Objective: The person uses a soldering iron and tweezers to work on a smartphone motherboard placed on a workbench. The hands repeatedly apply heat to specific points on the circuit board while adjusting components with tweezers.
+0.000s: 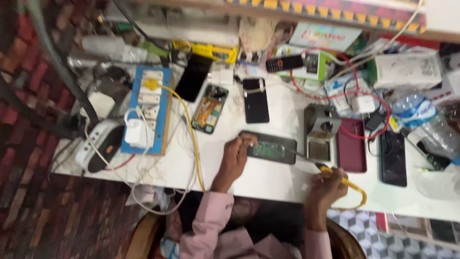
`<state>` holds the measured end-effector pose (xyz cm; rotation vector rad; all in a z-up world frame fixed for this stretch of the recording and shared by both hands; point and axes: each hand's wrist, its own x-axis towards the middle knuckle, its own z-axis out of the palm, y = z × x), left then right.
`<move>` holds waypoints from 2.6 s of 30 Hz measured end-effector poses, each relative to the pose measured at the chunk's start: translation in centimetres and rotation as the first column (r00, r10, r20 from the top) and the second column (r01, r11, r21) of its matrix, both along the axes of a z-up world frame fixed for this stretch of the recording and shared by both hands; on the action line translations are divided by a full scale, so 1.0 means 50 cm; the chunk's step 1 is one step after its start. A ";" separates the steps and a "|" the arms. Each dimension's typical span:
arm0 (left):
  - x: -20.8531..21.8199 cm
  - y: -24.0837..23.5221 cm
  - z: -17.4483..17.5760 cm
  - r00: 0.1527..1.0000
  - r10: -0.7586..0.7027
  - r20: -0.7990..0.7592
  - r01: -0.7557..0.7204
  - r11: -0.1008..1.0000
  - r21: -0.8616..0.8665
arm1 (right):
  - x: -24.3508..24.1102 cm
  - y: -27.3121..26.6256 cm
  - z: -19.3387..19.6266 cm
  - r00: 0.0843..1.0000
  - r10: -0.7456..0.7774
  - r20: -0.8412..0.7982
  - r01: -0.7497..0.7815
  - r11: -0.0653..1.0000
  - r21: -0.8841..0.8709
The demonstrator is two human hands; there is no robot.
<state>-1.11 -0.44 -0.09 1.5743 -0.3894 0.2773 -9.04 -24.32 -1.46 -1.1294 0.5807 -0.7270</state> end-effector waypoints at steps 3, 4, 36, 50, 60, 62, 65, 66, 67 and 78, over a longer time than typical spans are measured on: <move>0.013 -0.001 0.001 1.000 -0.013 0.022 0.014 0.998 -0.060 | 0.016 0.001 -0.009 1.000 0.014 -0.007 -0.014 1.000 0.014; 0.016 0.001 -0.002 1.000 -0.015 0.012 0.016 0.999 -0.049 | 0.018 0.005 -0.012 1.000 0.013 0.003 -0.013 1.000 -0.026; 0.013 -0.001 -0.010 0.999 -0.049 -0.017 0.047 0.995 -0.093 | 0.011 0.044 0.034 0.975 0.171 -0.144 -0.210 0.921 -0.329; 0.022 0.003 -0.007 0.998 -0.042 -0.046 0.038 0.996 -0.076 | 0.018 0.045 0.033 0.972 0.159 -0.172 -0.211 0.911 -0.353; 0.013 0.001 -0.007 0.998 -0.045 -0.046 0.041 0.996 -0.078 | 0.013 0.041 0.030 0.973 0.122 -0.197 -0.191 0.903 -0.386; 0.011 -0.003 -0.007 0.998 -0.046 -0.047 0.042 0.995 -0.093 | 0.012 0.036 0.030 0.976 0.109 -0.190 -0.175 0.912 -0.371; 0.011 -0.001 -0.006 0.998 -0.043 -0.044 0.039 0.995 -0.092 | 0.010 0.038 0.029 0.974 0.127 -0.190 -0.193 0.901 -0.389; 0.012 -0.001 -0.005 0.998 -0.043 -0.044 0.039 0.995 -0.089 | 0.010 0.038 0.029 0.972 0.137 -0.192 -0.206 0.892 -0.402; 0.013 -0.001 -0.005 0.998 -0.038 -0.042 0.034 0.996 -0.085 | 0.010 0.039 0.029 0.972 0.141 -0.187 -0.205 0.899 -0.387; 0.012 0.001 -0.009 0.998 -0.034 -0.047 0.031 0.998 -0.063 | 0.009 0.040 0.019 0.977 0.136 -0.163 -0.191 0.901 -0.389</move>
